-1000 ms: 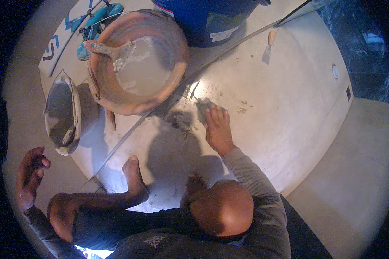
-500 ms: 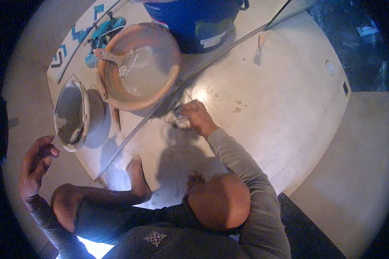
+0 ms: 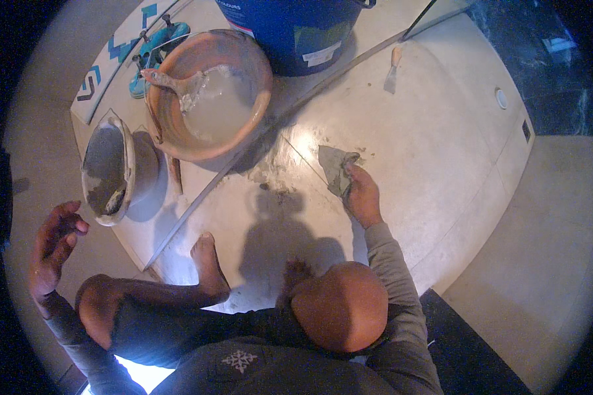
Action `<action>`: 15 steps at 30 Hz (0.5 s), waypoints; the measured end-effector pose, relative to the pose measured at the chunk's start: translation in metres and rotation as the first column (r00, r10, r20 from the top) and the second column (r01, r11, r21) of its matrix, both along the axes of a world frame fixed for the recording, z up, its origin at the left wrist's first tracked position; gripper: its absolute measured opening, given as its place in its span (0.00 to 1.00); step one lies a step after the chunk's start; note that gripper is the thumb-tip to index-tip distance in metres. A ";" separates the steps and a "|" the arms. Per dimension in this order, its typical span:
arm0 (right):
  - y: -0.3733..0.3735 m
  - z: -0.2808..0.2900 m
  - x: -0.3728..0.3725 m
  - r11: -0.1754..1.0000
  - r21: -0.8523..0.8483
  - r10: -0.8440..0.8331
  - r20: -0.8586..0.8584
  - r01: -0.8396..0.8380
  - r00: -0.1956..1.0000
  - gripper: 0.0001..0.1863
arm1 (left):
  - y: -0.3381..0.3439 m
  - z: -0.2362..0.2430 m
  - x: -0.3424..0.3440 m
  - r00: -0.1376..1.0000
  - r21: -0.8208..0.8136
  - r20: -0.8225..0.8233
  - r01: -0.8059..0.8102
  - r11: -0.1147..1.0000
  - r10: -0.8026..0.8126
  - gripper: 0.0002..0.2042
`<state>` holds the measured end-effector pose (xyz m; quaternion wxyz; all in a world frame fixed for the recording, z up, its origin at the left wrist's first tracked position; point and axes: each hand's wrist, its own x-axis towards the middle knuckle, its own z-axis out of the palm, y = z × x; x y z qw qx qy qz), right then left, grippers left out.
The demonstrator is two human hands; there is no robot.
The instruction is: The person cleans tiles and applies adhesive or grout into the seams using a cloth and a mixing bowl.
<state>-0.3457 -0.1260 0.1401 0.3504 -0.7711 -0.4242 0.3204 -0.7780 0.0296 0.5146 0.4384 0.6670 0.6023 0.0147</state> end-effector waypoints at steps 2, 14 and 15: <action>-0.014 -0.004 -0.011 0.971 -0.012 0.227 0.369 -0.239 0.901 0.23 | 0.002 -0.001 0.000 1.000 0.000 -0.013 -0.008 1.000 0.008 0.23; 0.077 -0.057 -0.078 0.869 0.213 0.170 0.720 -0.447 0.673 0.21 | 0.021 -0.013 0.003 0.998 -0.011 -0.010 0.060 0.998 -0.060 0.26; 0.074 -0.059 -0.078 0.894 0.225 0.146 0.670 -0.387 0.728 0.21 | 0.022 -0.014 0.005 0.998 -0.015 -0.004 0.060 0.998 -0.060 0.26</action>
